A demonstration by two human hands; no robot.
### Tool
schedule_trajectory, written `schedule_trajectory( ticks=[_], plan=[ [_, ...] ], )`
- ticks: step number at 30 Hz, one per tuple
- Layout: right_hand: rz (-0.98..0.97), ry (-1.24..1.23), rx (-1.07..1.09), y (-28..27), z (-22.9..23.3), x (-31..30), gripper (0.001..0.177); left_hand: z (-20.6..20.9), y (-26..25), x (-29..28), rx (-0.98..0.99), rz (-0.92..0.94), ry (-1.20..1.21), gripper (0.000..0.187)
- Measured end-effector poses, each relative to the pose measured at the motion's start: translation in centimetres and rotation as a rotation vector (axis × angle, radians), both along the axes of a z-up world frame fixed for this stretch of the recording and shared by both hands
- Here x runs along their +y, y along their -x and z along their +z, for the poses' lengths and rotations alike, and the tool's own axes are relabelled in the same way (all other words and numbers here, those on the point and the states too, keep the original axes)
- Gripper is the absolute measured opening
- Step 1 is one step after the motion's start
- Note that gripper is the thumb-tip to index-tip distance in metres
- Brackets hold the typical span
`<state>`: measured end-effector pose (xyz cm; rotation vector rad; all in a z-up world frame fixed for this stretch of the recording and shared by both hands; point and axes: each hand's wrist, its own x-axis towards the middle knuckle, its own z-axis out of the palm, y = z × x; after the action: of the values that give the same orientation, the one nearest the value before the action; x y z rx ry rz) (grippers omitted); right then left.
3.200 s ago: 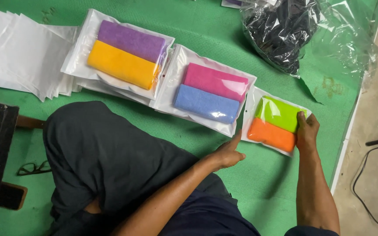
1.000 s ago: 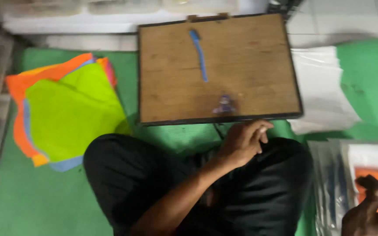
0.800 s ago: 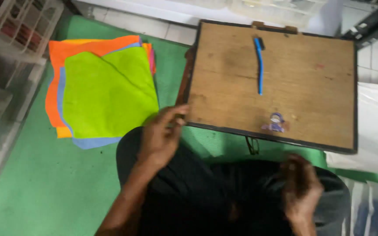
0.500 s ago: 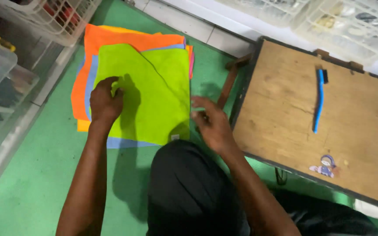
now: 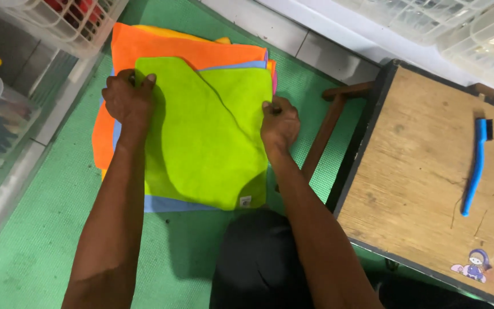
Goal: The person folds a neon green cloth into a small rectangle on a wooden board, then places it into a clear plastic bag along with an orange cloth. They seal the bag and set it aside. The person then picks up another neon green cloth, brushes it with a blue brush, and folds it.
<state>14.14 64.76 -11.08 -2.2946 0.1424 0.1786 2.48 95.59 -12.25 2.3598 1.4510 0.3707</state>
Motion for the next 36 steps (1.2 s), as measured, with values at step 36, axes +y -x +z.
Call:
schedule_trajectory(
  ticks=[36],
  plan=[
    [-0.174, -0.837, -0.607, 18.9, 30.4, -48.9, 0.021, 33.3, 10.0, -39.6, -1.168, -0.808, 0.435, 0.021]
  ],
)
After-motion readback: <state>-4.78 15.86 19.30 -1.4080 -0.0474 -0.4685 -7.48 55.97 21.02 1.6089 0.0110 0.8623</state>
